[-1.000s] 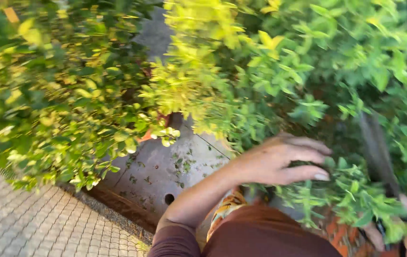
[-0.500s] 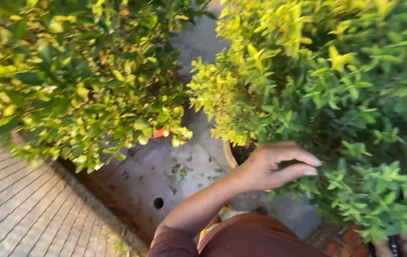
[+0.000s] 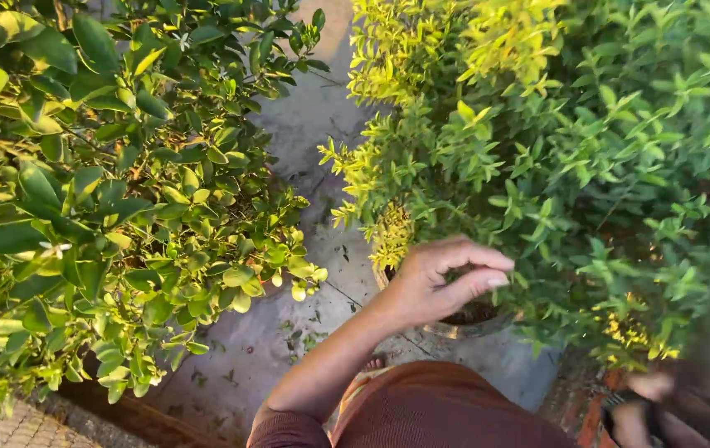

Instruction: The person is using a pair of scissors to prune branches and leaves from potted plants in a garden area.

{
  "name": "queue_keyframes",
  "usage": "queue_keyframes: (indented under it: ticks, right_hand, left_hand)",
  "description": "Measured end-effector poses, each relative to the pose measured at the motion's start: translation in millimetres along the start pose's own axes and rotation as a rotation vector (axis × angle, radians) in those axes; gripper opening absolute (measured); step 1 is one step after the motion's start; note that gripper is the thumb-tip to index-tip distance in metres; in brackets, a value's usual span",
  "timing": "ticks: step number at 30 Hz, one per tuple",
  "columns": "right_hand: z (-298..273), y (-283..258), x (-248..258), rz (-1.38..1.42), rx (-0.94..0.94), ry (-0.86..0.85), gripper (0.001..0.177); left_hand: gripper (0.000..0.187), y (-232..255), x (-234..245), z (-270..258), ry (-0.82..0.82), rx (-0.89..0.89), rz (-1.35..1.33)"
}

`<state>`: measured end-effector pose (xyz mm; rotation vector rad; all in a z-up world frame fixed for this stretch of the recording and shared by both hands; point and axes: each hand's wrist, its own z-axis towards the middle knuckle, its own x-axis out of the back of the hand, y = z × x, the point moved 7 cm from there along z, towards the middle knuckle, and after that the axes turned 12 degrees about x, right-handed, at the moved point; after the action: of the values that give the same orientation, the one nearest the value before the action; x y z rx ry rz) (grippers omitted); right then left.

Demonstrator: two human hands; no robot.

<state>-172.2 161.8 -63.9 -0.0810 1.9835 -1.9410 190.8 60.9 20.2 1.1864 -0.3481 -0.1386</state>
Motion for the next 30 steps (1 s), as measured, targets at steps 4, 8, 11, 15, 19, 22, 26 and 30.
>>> queue_keyframes:
  ticks: [4, 8, 11, 15, 19, 22, 26, 30]
  right_hand:
    - [44, 66, -113, 0.021, 0.002, 0.101, 0.073]
    - [80, 72, -177, 0.01, -0.076, 0.163, 0.079]
    - [100, 71, -210, -0.189, 0.048, 0.089, 0.082]
    - [115, 95, -211, -0.325, 0.045, 0.144, 0.075]
    - [118, 107, -195, -0.268, 0.132, 0.315, 0.073]
    - [113, 99, -184, -0.21, 0.147, 0.5, 0.074]
    - [104, 106, -176, -0.171, 0.109, 0.583, 0.078]
    - [96, 114, -179, -0.149, 0.114, 0.585, 0.081]
  left_hand:
    - [0.017, -14, 41, -7, 0.059, 0.02, -0.019]
    - [0.016, -33, 71, -2, 0.113, 0.02, 0.026]
    - [0.022, -60, 87, 4, 0.145, 0.084, -0.087]
    - [0.043, -93, 110, 8, 0.169, 0.302, -0.179]
    - [0.054, -115, 137, 9, 0.199, 0.393, -0.13]
    - [0.049, -128, 154, 13, 0.206, 0.262, -0.172]
    - [0.047, -136, 156, 12, 0.172, 0.273, -0.196]
    - [0.05, -131, 146, 11, 0.14, 0.379, -0.097]
